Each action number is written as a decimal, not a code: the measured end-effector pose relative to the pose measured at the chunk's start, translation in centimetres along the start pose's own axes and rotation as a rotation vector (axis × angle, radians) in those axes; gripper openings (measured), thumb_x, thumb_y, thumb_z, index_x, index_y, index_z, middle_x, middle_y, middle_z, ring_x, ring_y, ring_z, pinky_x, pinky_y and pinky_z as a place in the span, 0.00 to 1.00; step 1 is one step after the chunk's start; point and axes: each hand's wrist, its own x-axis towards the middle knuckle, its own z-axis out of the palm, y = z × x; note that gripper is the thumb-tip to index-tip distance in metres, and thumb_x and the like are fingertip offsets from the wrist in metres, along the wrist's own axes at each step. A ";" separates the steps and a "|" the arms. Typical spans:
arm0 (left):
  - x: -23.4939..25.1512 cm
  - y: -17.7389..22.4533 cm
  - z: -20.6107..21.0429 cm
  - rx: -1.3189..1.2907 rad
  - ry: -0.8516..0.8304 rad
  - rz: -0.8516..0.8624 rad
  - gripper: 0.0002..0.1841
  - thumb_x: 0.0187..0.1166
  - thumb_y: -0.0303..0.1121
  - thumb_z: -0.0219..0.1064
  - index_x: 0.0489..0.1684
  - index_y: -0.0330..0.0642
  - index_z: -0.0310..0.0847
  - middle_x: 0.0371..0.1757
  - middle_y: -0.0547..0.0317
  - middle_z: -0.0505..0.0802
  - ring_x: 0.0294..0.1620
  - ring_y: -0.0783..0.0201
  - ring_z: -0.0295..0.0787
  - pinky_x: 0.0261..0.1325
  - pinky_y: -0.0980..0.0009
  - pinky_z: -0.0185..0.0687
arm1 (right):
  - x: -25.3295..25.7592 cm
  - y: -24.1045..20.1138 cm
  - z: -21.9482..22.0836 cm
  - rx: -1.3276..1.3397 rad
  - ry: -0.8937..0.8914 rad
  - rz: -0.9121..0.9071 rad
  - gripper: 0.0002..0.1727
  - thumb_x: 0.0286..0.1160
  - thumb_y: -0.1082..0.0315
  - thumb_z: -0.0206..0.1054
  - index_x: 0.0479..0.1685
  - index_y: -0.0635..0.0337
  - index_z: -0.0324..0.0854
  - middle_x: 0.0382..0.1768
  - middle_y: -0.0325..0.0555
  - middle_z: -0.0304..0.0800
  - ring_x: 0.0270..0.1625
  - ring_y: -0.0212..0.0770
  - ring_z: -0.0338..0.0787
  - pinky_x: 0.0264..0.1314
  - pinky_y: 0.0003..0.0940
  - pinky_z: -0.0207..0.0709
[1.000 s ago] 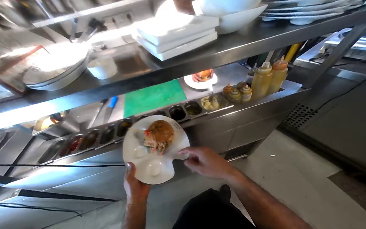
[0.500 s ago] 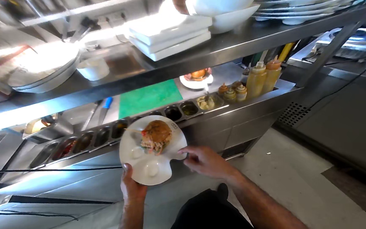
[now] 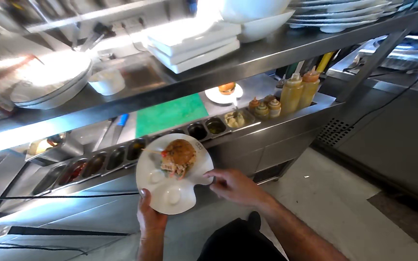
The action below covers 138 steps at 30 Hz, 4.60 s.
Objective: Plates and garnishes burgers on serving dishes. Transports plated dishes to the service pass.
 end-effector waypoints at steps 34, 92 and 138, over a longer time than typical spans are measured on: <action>-1.1 -2.5 2.7 -0.025 -0.061 -0.036 0.21 0.93 0.43 0.45 0.73 0.39 0.68 0.51 0.48 0.93 0.50 0.57 0.95 0.50 0.55 0.95 | -6.5 7.6 -3.7 0.176 0.202 0.116 0.21 0.83 0.63 0.62 0.73 0.53 0.82 0.32 0.39 0.88 0.28 0.32 0.86 0.34 0.30 0.84; -0.6 -1.0 0.6 -0.018 -0.025 0.026 0.21 0.94 0.46 0.42 0.73 0.43 0.69 0.53 0.53 0.93 0.52 0.60 0.95 0.52 0.56 0.94 | 11.0 9.1 -15.1 0.983 0.885 0.154 0.16 0.88 0.65 0.60 0.67 0.60 0.77 0.43 0.47 0.89 0.39 0.39 0.91 0.42 0.34 0.87; 1.3 -1.5 0.3 -0.036 -0.063 0.032 0.21 0.95 0.47 0.38 0.74 0.49 0.68 0.55 0.63 0.93 0.55 0.67 0.93 0.56 0.61 0.94 | 4.1 4.9 -18.9 0.166 1.194 -0.223 0.43 0.81 0.71 0.66 0.95 0.47 0.48 0.66 0.55 0.85 0.44 0.42 0.93 0.44 0.40 0.91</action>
